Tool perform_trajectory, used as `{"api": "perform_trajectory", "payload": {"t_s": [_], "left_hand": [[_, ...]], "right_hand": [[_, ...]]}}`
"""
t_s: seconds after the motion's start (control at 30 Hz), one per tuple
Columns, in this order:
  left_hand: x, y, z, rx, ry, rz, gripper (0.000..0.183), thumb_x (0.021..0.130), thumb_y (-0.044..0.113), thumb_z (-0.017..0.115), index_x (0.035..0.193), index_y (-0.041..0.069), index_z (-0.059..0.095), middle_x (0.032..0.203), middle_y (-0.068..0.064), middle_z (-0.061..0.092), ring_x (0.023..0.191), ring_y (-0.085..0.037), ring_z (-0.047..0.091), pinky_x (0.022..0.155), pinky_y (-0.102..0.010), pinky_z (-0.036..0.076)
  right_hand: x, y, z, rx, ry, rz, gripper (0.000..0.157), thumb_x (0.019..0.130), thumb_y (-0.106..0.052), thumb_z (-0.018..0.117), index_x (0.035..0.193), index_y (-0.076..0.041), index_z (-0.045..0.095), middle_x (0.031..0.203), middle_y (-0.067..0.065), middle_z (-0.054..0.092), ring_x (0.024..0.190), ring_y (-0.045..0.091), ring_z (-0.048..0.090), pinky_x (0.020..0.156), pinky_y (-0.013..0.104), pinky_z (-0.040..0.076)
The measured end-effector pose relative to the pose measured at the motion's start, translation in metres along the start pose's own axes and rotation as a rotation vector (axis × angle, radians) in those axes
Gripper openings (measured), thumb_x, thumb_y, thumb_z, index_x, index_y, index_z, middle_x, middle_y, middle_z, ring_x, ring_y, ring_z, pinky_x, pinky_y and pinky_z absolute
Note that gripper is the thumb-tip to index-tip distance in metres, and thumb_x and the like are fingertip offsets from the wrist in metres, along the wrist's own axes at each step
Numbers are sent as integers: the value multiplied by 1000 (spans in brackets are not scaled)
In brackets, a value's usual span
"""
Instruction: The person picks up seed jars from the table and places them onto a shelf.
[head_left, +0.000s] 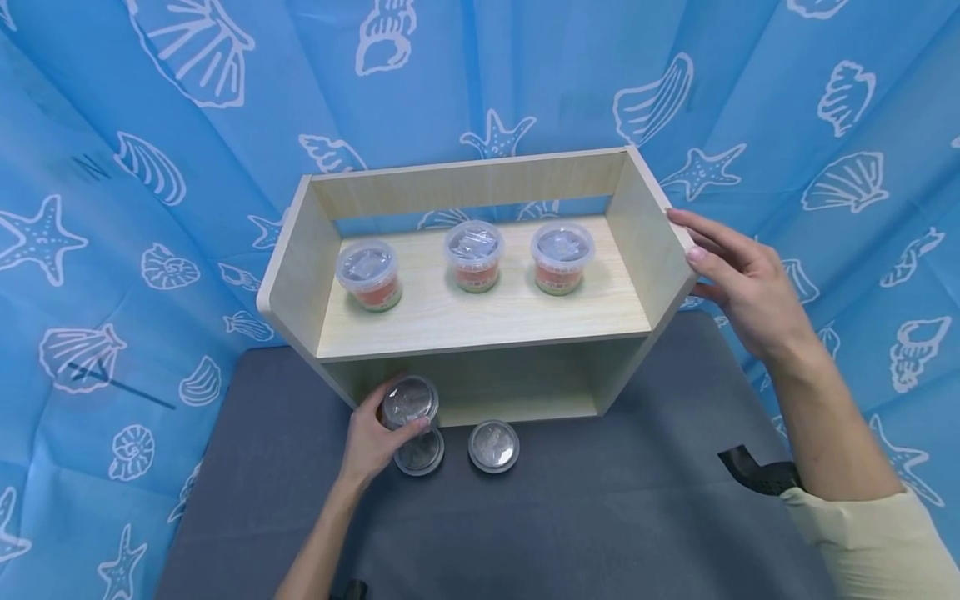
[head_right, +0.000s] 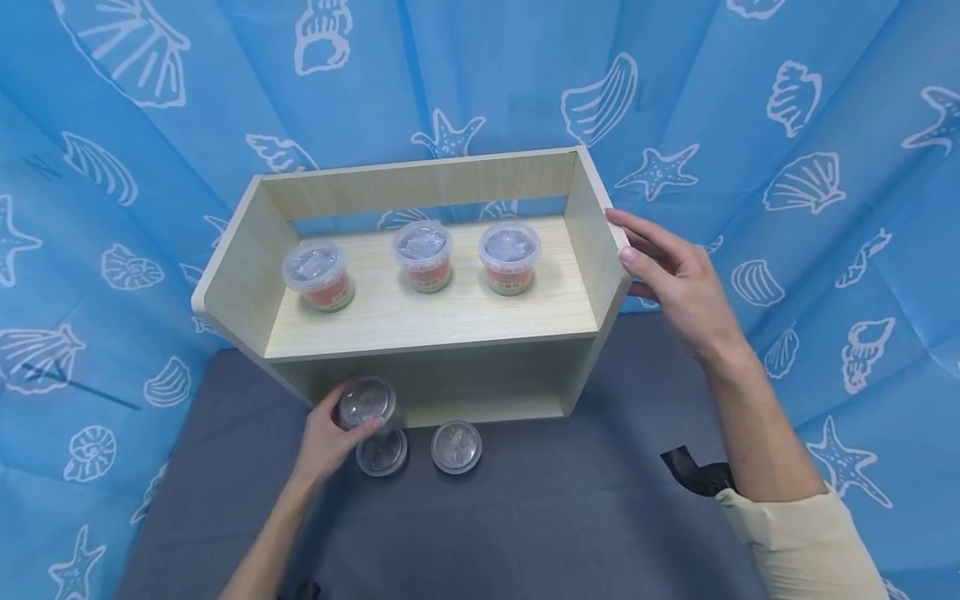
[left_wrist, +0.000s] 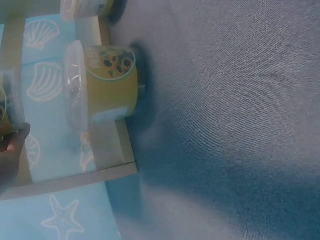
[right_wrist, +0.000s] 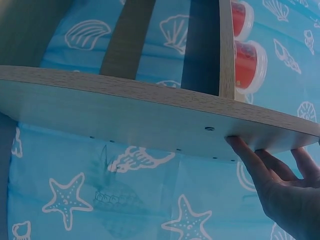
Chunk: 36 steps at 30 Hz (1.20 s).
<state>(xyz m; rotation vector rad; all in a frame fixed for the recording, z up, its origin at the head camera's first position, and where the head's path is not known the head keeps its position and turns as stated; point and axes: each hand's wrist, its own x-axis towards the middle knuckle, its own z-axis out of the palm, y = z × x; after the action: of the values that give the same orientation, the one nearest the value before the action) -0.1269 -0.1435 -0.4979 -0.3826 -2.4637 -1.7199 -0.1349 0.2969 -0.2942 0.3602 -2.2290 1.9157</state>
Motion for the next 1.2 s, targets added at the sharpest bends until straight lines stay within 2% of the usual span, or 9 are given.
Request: {"api": "perform_trajectory", "payload": {"t_s": [0.1,0.2,0.3,0.4,0.67,0.77,0.93,1.1,1.2], "left_hand": [[5,-13,2,7,4,-57,76,75,14,88,142,11,53,137,-11,58,123,-25,55,97,-19,43],[9,-18,3,19,14,-95,77,76,23,88,144,16,52,140,-7,56,129,-21,51,104,-30,41],[13,-22,5,40,31,-105,77,76,27,88,143,16,53,140,-9,56,130,-24,51,107,-42,40],[16,-27,8,53,43,-104,77,76,27,88,143,14,53,139,-12,56,131,-29,50,109,-47,37],[24,-44,16,77,59,-144,78,76,30,88,143,14,52,140,-14,55,131,-32,49,110,-46,35],[24,-45,20,101,77,-173,78,75,34,88,142,17,54,139,-13,56,131,-33,50,109,-48,35],[23,-47,26,142,87,-180,78,75,34,88,143,17,54,140,-16,56,130,-36,50,109,-51,34],[23,-51,30,168,82,-214,79,75,35,88,144,17,53,138,-18,57,119,-34,56,99,-49,42],[23,-53,32,177,82,-222,79,75,32,88,144,16,52,137,-18,57,119,-35,55,100,-50,41]], "right_hand": [[0,0,0,-11,7,-2,44,103,-12,53,146,-11,51,151,6,46,126,18,51,83,17,50],[0,1,1,-9,9,0,44,103,-13,53,146,-11,51,151,6,45,127,18,50,84,17,50],[0,1,1,-6,9,1,44,103,-14,53,147,-11,50,152,6,45,127,18,50,84,17,49],[0,3,1,10,5,0,44,103,-14,53,147,-11,50,152,6,44,127,18,50,85,17,49],[0,5,2,52,0,-12,44,103,-14,52,147,-10,49,153,6,43,128,18,49,86,18,49],[0,6,2,37,7,-13,44,103,-14,52,147,-11,49,153,7,43,128,19,49,86,17,49],[-1,6,2,31,19,-22,44,104,-13,51,148,-12,49,153,7,43,126,18,50,85,17,50],[-1,7,2,33,24,-31,44,104,-14,51,148,-11,49,152,8,43,125,19,49,85,17,50],[-2,7,2,41,23,-33,44,104,-14,51,148,-11,49,152,8,43,125,20,49,86,17,49]]}}
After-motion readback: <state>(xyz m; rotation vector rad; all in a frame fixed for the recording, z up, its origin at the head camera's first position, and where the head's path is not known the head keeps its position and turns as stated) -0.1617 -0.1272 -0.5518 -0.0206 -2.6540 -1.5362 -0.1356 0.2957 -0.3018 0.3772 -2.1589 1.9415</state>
